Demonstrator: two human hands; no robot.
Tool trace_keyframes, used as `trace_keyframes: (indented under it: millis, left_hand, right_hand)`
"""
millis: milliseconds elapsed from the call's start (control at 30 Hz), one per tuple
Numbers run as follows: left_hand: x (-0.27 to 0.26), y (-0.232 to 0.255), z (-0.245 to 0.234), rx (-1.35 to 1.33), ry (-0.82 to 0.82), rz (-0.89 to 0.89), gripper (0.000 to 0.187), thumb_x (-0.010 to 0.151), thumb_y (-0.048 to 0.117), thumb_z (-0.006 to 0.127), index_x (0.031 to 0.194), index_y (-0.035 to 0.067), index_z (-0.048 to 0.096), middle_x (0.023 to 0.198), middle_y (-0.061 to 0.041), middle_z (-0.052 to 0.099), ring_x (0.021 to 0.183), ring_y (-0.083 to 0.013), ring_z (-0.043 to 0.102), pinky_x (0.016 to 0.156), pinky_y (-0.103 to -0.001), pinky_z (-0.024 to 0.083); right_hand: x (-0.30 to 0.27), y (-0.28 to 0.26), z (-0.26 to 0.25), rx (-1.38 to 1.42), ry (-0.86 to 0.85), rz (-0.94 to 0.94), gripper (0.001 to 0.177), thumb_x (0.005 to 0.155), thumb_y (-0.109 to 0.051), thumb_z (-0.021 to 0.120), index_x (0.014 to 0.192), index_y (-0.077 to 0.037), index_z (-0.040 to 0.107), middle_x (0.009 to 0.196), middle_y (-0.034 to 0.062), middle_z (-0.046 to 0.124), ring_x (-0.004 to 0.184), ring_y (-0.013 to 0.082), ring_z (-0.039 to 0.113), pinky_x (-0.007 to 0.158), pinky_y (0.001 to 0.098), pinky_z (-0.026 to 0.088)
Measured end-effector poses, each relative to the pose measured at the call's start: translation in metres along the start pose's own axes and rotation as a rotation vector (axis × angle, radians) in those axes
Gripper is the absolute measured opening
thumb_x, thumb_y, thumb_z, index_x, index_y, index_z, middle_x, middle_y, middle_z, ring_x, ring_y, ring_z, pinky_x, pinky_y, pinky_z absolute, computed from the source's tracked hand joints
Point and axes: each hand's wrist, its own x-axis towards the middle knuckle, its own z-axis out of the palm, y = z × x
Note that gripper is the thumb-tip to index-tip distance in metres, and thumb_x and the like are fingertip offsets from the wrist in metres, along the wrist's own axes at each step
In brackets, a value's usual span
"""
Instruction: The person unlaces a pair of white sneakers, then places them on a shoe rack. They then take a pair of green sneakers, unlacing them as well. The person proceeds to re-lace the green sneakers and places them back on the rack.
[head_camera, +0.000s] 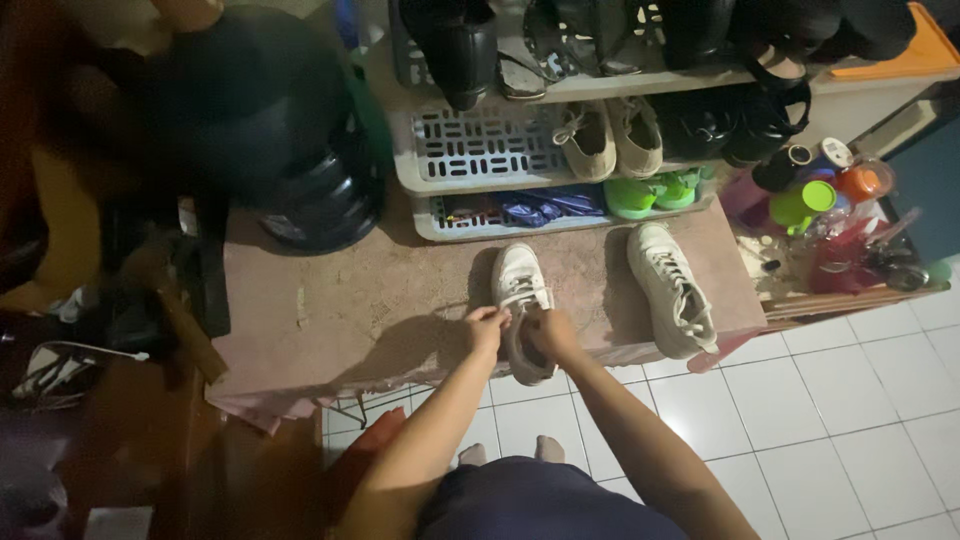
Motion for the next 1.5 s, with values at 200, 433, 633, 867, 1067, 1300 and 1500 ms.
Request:
trace_keyframes:
  millis: [200, 433, 633, 867, 1067, 1300, 1500]
  left_hand:
    - [-0.006, -0.018, 0.010, 0.159, 0.074, 0.112, 0.025, 0.081, 0.018, 0.086, 0.095, 0.000, 0.076, 0.087, -0.010, 0.077, 0.077, -0.0184, 0.067, 0.073, -0.033, 0.052]
    - [-0.006, -0.023, 0.013, 0.287, 0.090, 0.255, 0.022, 0.081, 0.020, 0.084, 0.089, 0.001, 0.075, 0.082, -0.009, 0.077, 0.074, -0.0169, 0.068, 0.071, -0.033, 0.053]
    - [-0.005, -0.018, 0.009, 0.366, 0.050, 0.234, 0.023, 0.084, 0.020, 0.083, 0.083, 0.000, 0.071, 0.074, -0.008, 0.072, 0.069, -0.0169, 0.062, 0.067, -0.035, 0.050]
    - [-0.021, -0.004, 0.021, 0.474, 0.215, 0.436, 0.011, 0.091, 0.016, 0.072, 0.092, 0.005, 0.070, 0.078, -0.008, 0.071, 0.072, -0.0221, 0.067, 0.068, -0.036, 0.052]
    - [0.002, 0.081, -0.005, 0.516, 0.472, 0.803, 0.002, 0.092, 0.005, 0.067, 0.093, 0.006, 0.068, 0.078, -0.010, 0.070, 0.073, -0.0240, 0.067, 0.067, -0.039, 0.052]
    - [0.015, 0.101, -0.032, 0.208, 0.396, 0.747, 0.003, 0.098, 0.006, 0.064, 0.099, 0.004, 0.066, 0.084, -0.005, 0.065, 0.074, -0.0166, 0.060, 0.065, -0.031, 0.049]
    - [0.008, 0.084, -0.040, -0.198, 0.301, 0.371, 0.016, 0.097, 0.014, 0.065, 0.091, 0.002, 0.057, 0.079, -0.007, 0.060, 0.067, -0.0170, 0.061, 0.057, -0.030, 0.051]
  right_hand:
    - [-0.010, 0.001, 0.011, 0.254, 0.139, 0.015, 0.018, 0.084, -0.020, 0.069, 0.097, -0.010, 0.076, 0.086, 0.0194, 0.075, 0.078, 0.0364, 0.074, 0.071, 0.0446, 0.056]
    - [-0.014, -0.006, 0.008, 0.321, 0.199, 0.008, 0.022, 0.087, -0.020, 0.069, 0.105, -0.009, 0.076, 0.086, 0.0216, 0.073, 0.078, 0.0379, 0.074, 0.069, 0.0437, 0.055]
    - [-0.011, -0.006, 0.010, 0.308, 0.197, 0.028, 0.023, 0.089, -0.023, 0.067, 0.105, -0.010, 0.077, 0.085, 0.0210, 0.074, 0.075, 0.0367, 0.075, 0.070, 0.0443, 0.056]
    - [-0.019, -0.011, 0.001, 0.171, 0.206, -0.125, 0.019, 0.086, -0.022, 0.070, 0.095, -0.006, 0.076, 0.083, 0.0240, 0.073, 0.077, 0.0422, 0.071, 0.071, 0.0486, 0.056]
    - [-0.032, -0.008, -0.014, 0.283, 0.089, -0.098, 0.019, 0.089, -0.020, 0.067, 0.097, -0.006, 0.076, 0.083, 0.0213, 0.074, 0.074, 0.0371, 0.074, 0.073, 0.0461, 0.058]
    - [-0.022, 0.015, 0.010, 0.446, 0.088, -0.115, 0.021, 0.088, -0.015, 0.070, 0.103, 0.000, 0.073, 0.087, 0.0211, 0.075, 0.078, 0.0296, 0.076, 0.074, 0.0407, 0.059]
    - [-0.009, 0.062, 0.041, 1.017, -0.100, -0.028, 0.013, 0.093, -0.014, 0.067, 0.084, -0.005, 0.066, 0.072, 0.0048, 0.064, 0.063, 0.0122, 0.055, 0.057, 0.0307, 0.047]
